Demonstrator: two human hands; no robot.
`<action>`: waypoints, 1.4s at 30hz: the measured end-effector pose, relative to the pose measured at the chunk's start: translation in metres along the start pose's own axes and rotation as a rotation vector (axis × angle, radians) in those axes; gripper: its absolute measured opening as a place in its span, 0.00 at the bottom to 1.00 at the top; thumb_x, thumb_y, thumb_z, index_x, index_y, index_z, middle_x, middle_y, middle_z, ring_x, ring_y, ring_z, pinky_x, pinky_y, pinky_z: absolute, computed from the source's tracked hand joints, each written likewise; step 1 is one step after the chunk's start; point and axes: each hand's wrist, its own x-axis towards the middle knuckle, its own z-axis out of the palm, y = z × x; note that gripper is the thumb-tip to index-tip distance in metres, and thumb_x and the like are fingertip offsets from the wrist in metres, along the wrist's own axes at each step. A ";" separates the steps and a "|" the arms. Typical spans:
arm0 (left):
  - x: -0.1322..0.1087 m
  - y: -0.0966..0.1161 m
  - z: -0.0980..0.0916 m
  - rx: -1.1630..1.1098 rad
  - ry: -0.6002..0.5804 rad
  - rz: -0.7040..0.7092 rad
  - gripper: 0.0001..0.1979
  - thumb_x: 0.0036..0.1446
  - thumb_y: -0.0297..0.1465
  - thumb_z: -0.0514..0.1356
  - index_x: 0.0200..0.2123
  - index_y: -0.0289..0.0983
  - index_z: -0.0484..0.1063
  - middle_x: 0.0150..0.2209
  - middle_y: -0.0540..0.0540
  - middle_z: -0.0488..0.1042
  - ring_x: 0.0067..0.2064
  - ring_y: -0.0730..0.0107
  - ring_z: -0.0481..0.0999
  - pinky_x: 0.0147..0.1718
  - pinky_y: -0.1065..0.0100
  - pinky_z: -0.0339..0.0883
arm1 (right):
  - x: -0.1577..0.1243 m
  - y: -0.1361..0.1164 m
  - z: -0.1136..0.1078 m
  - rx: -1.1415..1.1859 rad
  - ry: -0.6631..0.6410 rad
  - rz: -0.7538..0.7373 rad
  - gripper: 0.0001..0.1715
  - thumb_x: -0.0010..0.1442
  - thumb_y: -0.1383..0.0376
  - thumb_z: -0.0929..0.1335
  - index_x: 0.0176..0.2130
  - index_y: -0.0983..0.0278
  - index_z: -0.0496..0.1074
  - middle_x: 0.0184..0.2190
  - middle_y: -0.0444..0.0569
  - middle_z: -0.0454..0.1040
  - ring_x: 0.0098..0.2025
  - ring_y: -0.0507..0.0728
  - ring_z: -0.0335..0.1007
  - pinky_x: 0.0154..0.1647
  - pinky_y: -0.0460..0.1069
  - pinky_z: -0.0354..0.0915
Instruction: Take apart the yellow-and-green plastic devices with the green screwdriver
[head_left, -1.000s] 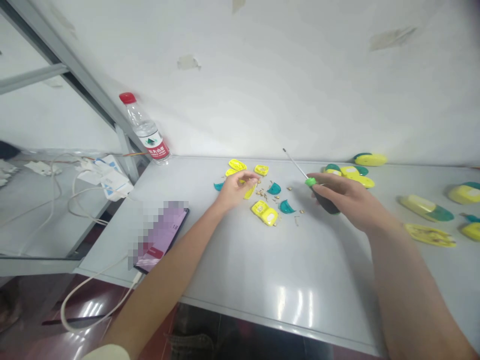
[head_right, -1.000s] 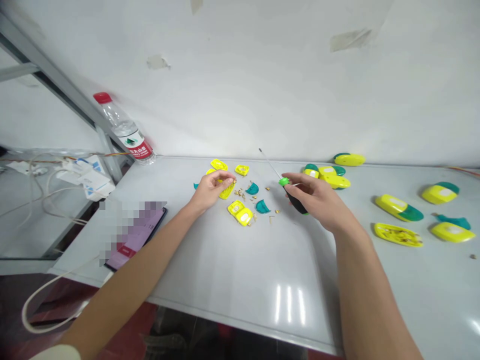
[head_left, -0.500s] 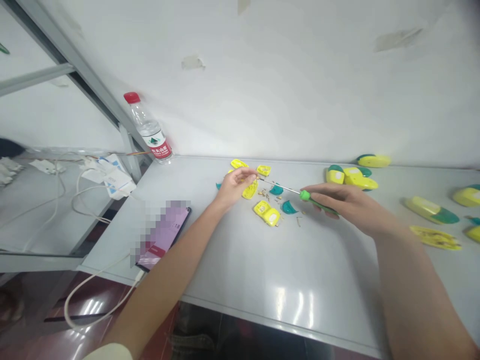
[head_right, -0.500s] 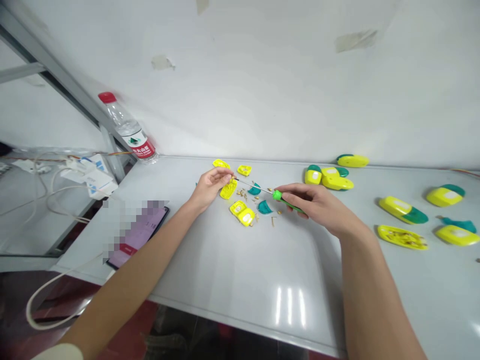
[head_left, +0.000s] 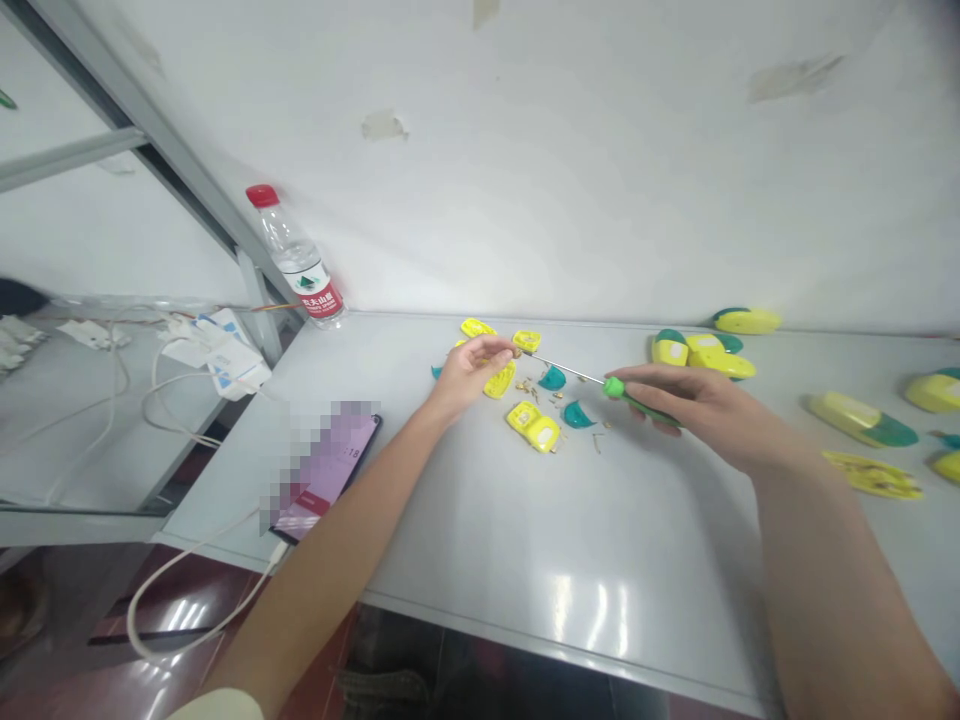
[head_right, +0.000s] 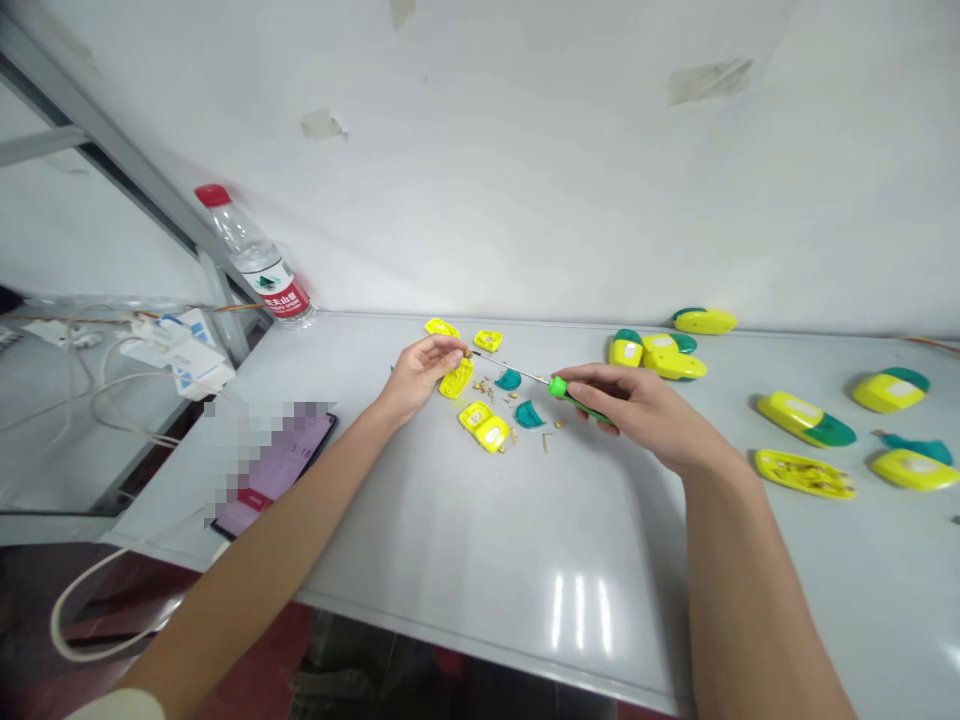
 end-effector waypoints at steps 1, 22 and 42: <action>0.000 0.000 0.000 0.001 0.003 -0.001 0.14 0.56 0.39 0.71 0.42 0.38 0.80 0.46 0.43 0.83 0.51 0.64 0.80 0.55 0.62 0.70 | 0.000 0.000 0.000 -0.004 -0.002 -0.003 0.35 0.58 0.36 0.72 0.51 0.58 0.82 0.30 0.48 0.74 0.31 0.56 0.67 0.26 0.50 0.64; -0.003 0.005 -0.001 -0.040 -0.047 -0.043 0.16 0.55 0.41 0.72 0.43 0.39 0.84 0.47 0.43 0.85 0.40 0.70 0.79 0.46 0.65 0.71 | 0.001 0.004 0.000 -0.037 -0.029 -0.046 0.31 0.61 0.39 0.71 0.53 0.56 0.82 0.33 0.49 0.75 0.32 0.56 0.67 0.29 0.51 0.64; 0.000 0.002 -0.002 -0.082 -0.024 -0.037 0.16 0.54 0.42 0.73 0.41 0.38 0.83 0.44 0.43 0.85 0.39 0.71 0.80 0.40 0.69 0.68 | 0.003 0.008 0.000 -0.022 -0.039 -0.033 0.30 0.62 0.39 0.71 0.54 0.54 0.81 0.35 0.49 0.76 0.35 0.57 0.68 0.32 0.52 0.65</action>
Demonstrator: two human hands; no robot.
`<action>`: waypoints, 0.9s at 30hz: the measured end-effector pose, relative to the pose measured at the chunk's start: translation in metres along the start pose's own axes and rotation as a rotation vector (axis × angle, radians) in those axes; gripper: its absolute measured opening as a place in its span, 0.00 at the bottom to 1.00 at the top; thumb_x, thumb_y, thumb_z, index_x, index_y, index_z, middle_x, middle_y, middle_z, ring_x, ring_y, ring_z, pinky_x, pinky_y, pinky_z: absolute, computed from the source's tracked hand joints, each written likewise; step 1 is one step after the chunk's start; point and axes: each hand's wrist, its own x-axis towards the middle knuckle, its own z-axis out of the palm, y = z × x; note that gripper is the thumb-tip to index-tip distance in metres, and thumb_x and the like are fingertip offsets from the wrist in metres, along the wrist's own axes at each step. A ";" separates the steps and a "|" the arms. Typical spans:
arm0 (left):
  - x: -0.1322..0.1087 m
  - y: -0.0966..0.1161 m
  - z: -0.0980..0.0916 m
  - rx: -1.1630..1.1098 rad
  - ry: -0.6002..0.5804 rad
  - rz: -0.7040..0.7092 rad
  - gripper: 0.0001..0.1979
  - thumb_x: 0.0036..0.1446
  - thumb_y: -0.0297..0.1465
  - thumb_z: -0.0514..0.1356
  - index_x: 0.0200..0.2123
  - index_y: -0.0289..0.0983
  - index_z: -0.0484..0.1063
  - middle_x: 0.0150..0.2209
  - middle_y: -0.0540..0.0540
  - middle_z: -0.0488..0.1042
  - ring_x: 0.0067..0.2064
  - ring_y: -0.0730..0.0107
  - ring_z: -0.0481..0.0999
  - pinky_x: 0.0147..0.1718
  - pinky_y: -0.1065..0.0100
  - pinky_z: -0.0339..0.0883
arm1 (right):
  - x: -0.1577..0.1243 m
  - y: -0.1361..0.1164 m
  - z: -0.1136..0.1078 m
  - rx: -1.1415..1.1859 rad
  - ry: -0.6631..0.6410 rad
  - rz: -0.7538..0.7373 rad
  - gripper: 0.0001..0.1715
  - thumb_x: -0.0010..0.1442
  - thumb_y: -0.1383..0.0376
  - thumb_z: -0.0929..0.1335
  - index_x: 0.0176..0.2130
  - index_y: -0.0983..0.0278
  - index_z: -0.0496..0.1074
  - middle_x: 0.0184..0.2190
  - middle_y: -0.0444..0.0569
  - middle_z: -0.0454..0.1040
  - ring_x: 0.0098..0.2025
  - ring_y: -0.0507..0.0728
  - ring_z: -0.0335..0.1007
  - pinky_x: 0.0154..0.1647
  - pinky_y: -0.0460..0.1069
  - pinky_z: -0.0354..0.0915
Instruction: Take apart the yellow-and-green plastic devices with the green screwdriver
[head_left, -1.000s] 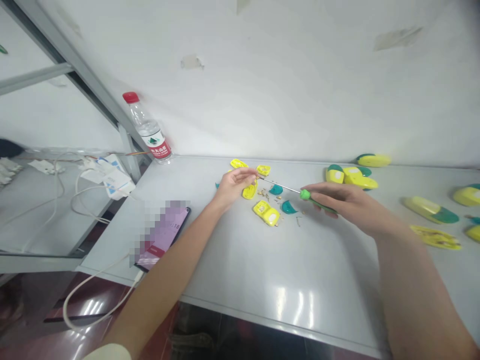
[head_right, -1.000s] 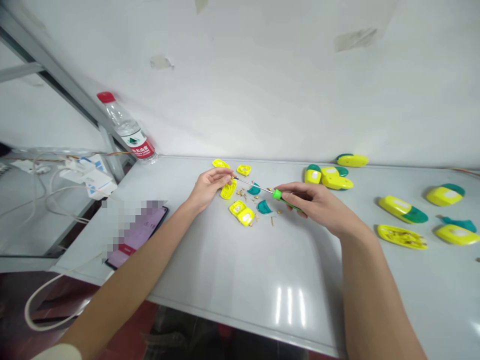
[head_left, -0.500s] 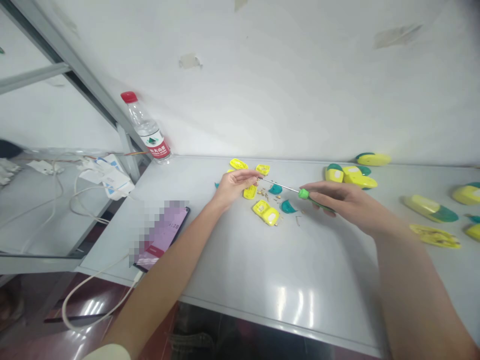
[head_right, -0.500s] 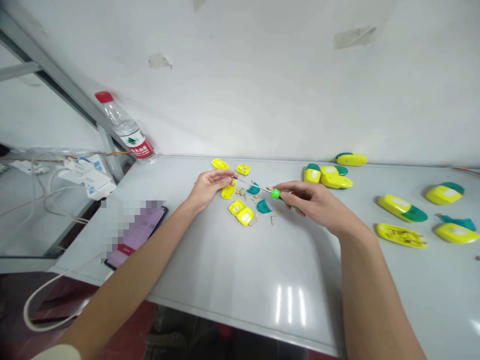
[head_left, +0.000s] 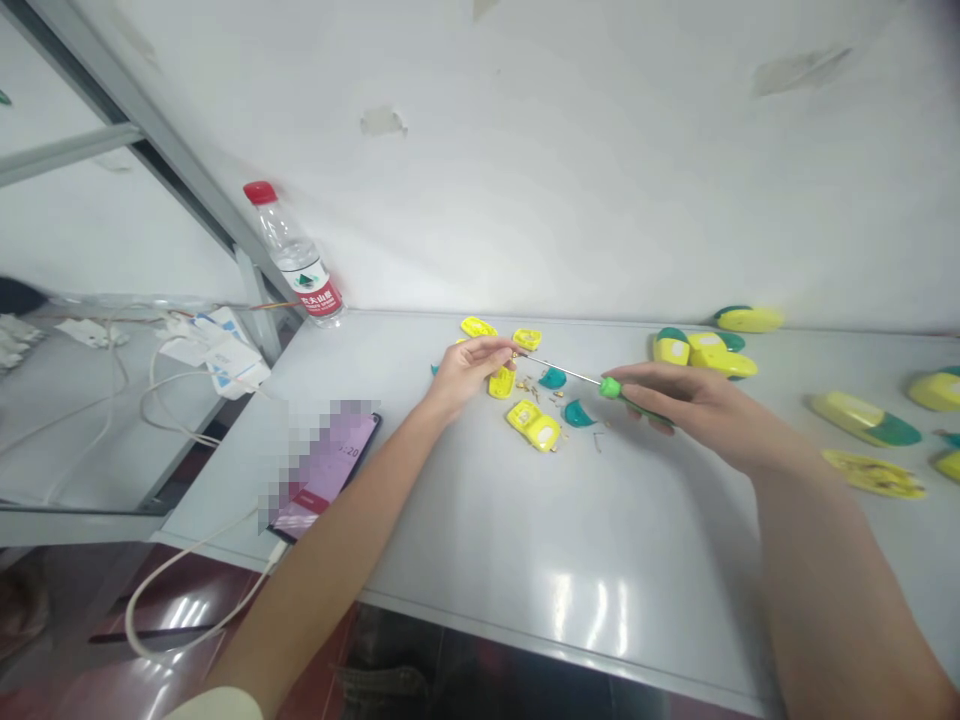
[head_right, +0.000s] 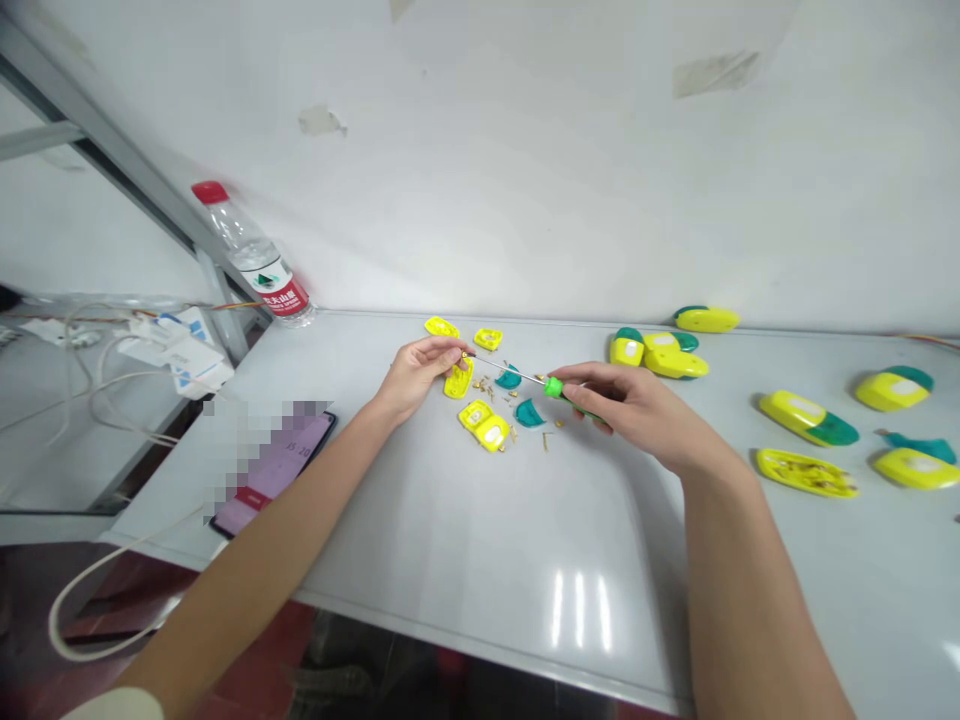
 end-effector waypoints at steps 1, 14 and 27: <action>0.000 0.000 0.000 -0.004 -0.001 0.001 0.16 0.54 0.42 0.73 0.41 0.38 0.83 0.44 0.43 0.85 0.39 0.71 0.80 0.40 0.69 0.68 | 0.000 0.000 0.000 -0.001 0.000 0.000 0.30 0.62 0.40 0.71 0.54 0.54 0.81 0.34 0.48 0.75 0.35 0.57 0.68 0.32 0.52 0.65; 0.000 -0.001 0.000 -0.008 0.013 -0.011 0.16 0.54 0.41 0.73 0.42 0.39 0.83 0.43 0.44 0.85 0.38 0.73 0.80 0.38 0.69 0.67 | -0.001 -0.002 -0.001 -0.010 0.014 -0.005 0.32 0.61 0.39 0.71 0.54 0.55 0.81 0.34 0.49 0.76 0.35 0.57 0.68 0.30 0.51 0.65; 0.000 0.000 0.002 0.003 0.020 -0.010 0.18 0.54 0.43 0.72 0.42 0.38 0.83 0.43 0.43 0.85 0.37 0.72 0.79 0.38 0.68 0.67 | -0.001 -0.001 0.000 -0.016 -0.008 -0.007 0.31 0.62 0.39 0.70 0.55 0.54 0.81 0.35 0.49 0.76 0.36 0.57 0.68 0.32 0.52 0.65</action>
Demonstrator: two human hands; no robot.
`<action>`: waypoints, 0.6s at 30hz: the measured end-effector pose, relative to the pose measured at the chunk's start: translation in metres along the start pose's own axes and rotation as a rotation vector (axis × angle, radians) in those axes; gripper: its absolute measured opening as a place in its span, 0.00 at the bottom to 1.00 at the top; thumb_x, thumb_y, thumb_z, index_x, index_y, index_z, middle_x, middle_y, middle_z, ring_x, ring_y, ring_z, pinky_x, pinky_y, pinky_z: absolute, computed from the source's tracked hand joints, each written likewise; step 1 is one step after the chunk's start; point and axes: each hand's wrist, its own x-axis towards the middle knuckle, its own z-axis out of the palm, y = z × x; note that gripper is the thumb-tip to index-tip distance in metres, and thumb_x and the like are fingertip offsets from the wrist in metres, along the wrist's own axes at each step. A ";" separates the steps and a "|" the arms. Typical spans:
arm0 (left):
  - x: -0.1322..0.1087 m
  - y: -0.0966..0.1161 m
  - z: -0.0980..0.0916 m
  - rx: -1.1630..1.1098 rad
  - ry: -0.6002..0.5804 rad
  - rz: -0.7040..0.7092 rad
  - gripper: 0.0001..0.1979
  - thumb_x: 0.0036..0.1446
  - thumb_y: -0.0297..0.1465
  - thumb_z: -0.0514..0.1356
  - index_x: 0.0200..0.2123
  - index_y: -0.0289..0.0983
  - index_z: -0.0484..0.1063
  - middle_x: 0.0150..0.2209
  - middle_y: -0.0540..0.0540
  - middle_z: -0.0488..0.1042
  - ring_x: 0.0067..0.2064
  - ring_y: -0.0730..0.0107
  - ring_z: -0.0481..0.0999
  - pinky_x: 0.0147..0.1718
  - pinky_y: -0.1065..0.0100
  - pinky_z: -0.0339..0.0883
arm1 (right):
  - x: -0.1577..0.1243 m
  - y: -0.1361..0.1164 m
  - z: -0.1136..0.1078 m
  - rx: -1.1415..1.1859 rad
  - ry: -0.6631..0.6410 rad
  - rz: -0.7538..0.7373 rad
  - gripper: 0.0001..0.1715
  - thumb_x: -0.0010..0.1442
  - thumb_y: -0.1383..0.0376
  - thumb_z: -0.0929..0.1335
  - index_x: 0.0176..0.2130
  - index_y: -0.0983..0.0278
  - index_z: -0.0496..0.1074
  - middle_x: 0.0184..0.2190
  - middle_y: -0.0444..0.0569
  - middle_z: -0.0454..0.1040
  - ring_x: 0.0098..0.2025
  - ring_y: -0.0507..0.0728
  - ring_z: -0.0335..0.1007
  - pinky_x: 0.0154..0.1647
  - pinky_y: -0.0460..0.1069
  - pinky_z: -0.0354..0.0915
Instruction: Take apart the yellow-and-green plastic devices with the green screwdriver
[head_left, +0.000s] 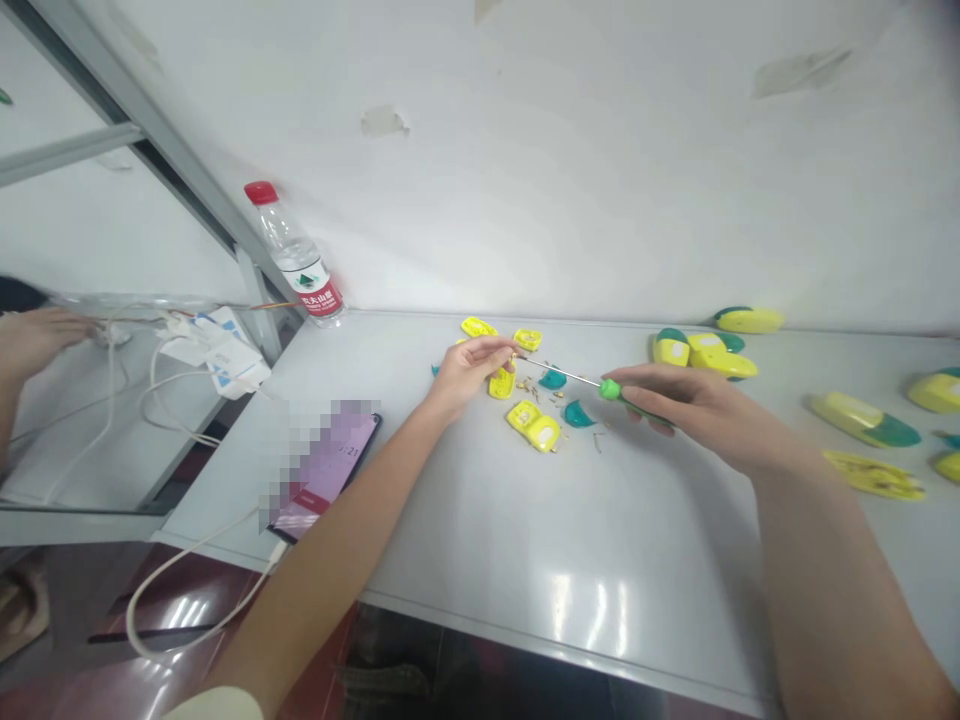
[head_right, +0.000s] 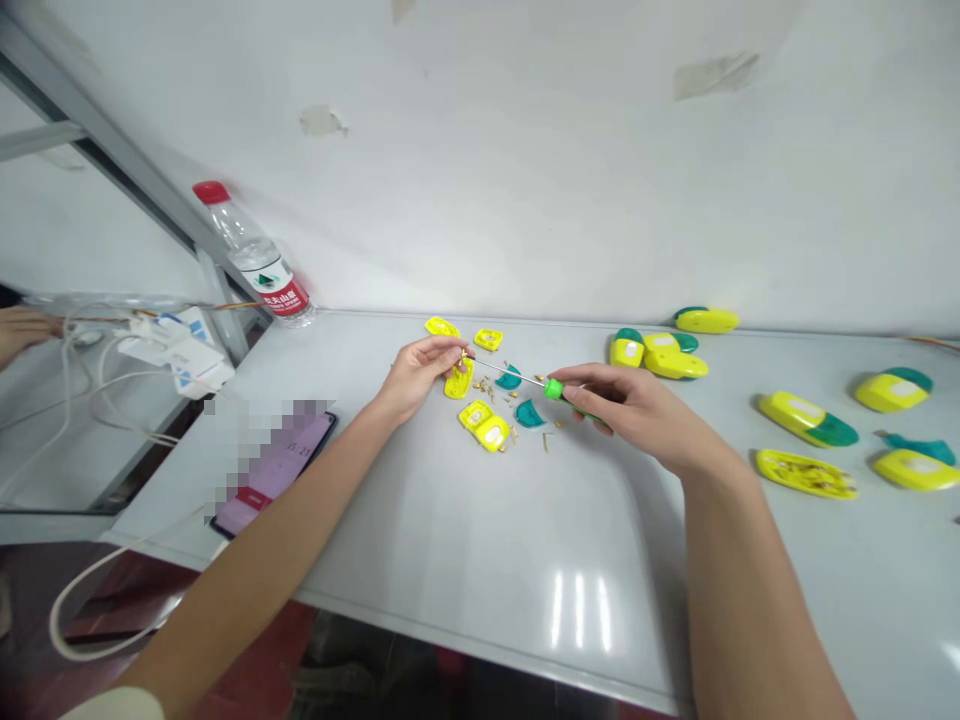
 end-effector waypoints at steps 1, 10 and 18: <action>0.000 0.000 0.000 0.005 0.001 0.001 0.17 0.54 0.43 0.72 0.42 0.38 0.83 0.43 0.43 0.85 0.37 0.72 0.79 0.38 0.69 0.67 | 0.000 0.000 0.000 -0.001 0.001 -0.002 0.32 0.62 0.39 0.70 0.54 0.54 0.81 0.35 0.49 0.76 0.36 0.57 0.68 0.32 0.52 0.65; 0.000 0.001 0.001 0.031 -0.003 -0.024 0.18 0.53 0.43 0.73 0.43 0.39 0.84 0.44 0.43 0.85 0.37 0.72 0.80 0.39 0.67 0.69 | -0.002 -0.002 0.000 -0.013 0.006 -0.001 0.31 0.63 0.40 0.70 0.55 0.55 0.80 0.35 0.49 0.76 0.34 0.57 0.67 0.31 0.52 0.65; 0.000 -0.001 -0.001 -0.003 -0.018 -0.048 0.20 0.49 0.41 0.75 0.44 0.40 0.85 0.47 0.42 0.85 0.40 0.69 0.81 0.47 0.63 0.71 | -0.002 -0.004 0.000 -0.016 0.012 -0.008 0.32 0.62 0.39 0.70 0.54 0.55 0.81 0.33 0.49 0.75 0.33 0.57 0.67 0.30 0.52 0.65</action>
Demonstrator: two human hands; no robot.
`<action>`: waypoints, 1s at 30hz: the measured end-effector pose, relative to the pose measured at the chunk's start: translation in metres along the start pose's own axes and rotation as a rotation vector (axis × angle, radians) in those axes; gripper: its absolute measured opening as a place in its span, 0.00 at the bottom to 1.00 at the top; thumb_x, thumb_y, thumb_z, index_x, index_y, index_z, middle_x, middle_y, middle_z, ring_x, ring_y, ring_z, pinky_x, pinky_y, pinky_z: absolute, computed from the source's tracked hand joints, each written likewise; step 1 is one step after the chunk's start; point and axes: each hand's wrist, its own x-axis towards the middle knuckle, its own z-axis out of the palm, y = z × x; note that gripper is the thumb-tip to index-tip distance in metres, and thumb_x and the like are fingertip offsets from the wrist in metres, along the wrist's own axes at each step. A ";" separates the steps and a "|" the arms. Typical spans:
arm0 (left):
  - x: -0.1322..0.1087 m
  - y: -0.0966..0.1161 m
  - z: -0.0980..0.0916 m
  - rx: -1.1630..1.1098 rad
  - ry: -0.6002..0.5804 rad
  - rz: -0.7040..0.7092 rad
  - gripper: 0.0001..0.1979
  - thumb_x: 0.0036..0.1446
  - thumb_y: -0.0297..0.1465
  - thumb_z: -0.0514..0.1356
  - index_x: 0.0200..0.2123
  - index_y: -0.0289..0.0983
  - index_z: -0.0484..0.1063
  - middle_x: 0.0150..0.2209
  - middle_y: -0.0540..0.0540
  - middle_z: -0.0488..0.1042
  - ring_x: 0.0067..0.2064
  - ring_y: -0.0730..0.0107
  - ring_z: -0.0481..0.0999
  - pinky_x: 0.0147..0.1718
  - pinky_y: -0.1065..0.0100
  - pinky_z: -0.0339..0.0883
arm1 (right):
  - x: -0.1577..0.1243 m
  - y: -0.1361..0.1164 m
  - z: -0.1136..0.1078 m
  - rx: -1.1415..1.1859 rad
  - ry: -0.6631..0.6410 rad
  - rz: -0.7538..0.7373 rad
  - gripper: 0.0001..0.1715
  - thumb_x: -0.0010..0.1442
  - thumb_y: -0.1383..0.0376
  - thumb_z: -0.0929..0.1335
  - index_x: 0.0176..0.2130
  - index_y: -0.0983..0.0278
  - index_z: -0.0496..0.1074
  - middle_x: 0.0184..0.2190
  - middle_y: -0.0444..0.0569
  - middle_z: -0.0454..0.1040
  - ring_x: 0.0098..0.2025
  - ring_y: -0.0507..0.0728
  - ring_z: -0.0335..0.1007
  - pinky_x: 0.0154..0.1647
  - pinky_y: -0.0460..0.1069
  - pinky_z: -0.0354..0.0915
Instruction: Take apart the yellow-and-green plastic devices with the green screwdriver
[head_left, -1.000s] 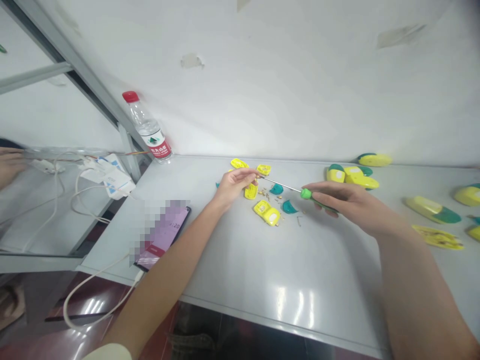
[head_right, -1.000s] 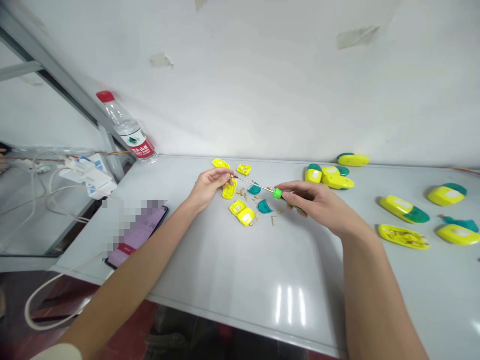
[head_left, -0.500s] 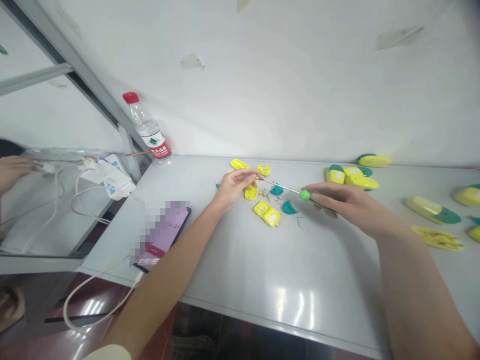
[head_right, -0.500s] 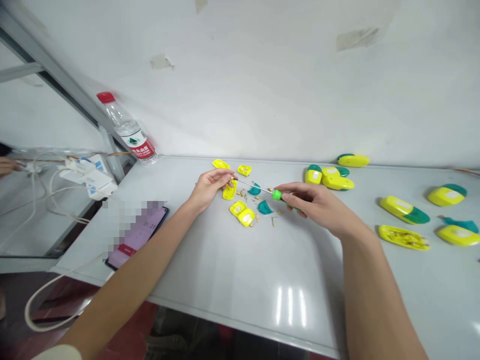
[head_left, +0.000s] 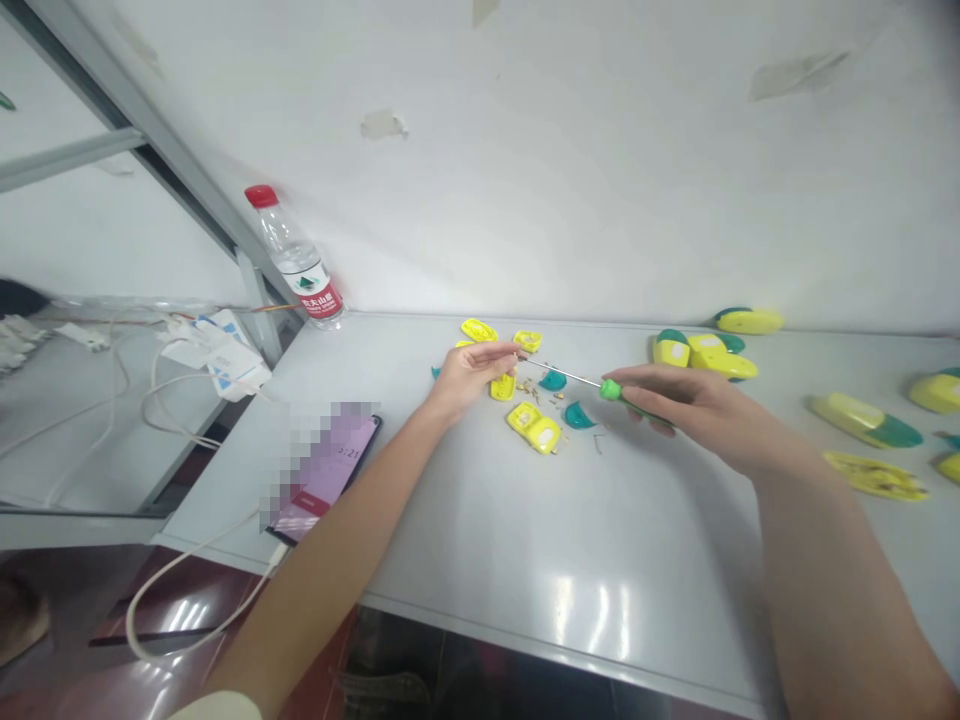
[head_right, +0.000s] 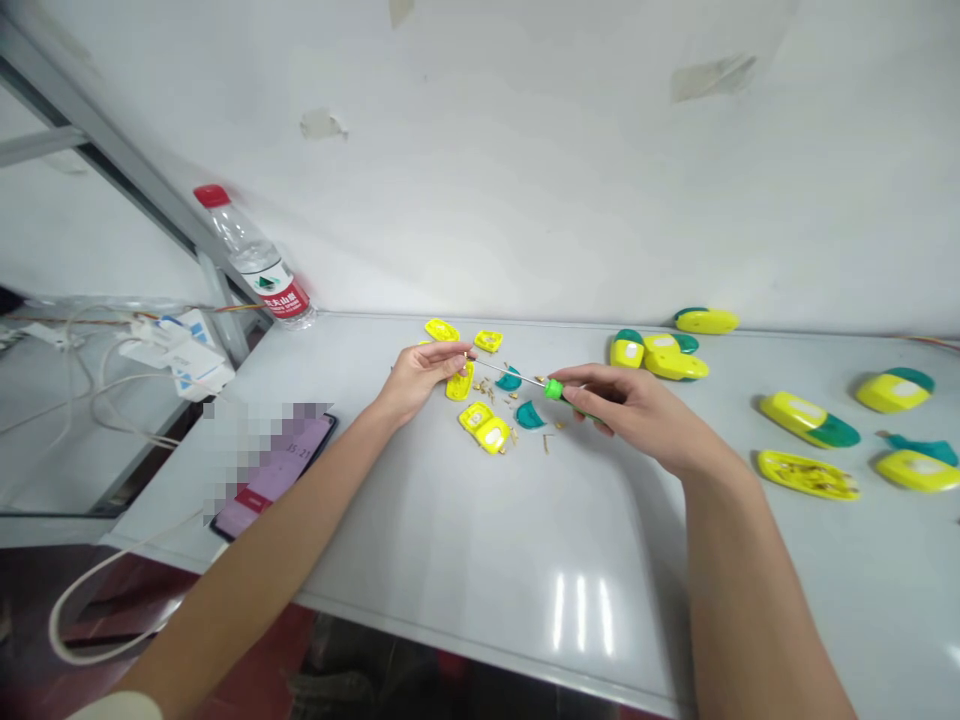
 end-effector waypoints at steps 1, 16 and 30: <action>0.000 -0.001 0.000 0.005 0.005 0.001 0.20 0.49 0.42 0.75 0.44 0.40 0.85 0.46 0.42 0.85 0.40 0.68 0.81 0.46 0.63 0.71 | 0.000 0.000 0.000 -0.001 0.000 0.002 0.32 0.62 0.39 0.70 0.54 0.55 0.81 0.33 0.49 0.75 0.33 0.57 0.67 0.30 0.52 0.65; 0.001 -0.003 -0.001 0.013 0.052 0.013 0.17 0.49 0.42 0.75 0.41 0.40 0.86 0.42 0.44 0.86 0.41 0.68 0.80 0.47 0.63 0.72 | 0.000 0.001 0.000 -0.013 -0.004 0.001 0.32 0.62 0.38 0.70 0.53 0.55 0.81 0.33 0.49 0.76 0.33 0.57 0.68 0.28 0.51 0.64; -0.003 -0.003 0.006 0.040 0.000 0.087 0.19 0.51 0.42 0.74 0.44 0.41 0.86 0.46 0.42 0.86 0.52 0.58 0.82 0.58 0.57 0.71 | 0.002 -0.004 0.001 -0.056 0.028 -0.018 0.32 0.60 0.37 0.70 0.50 0.55 0.84 0.39 0.51 0.82 0.37 0.61 0.74 0.36 0.54 0.70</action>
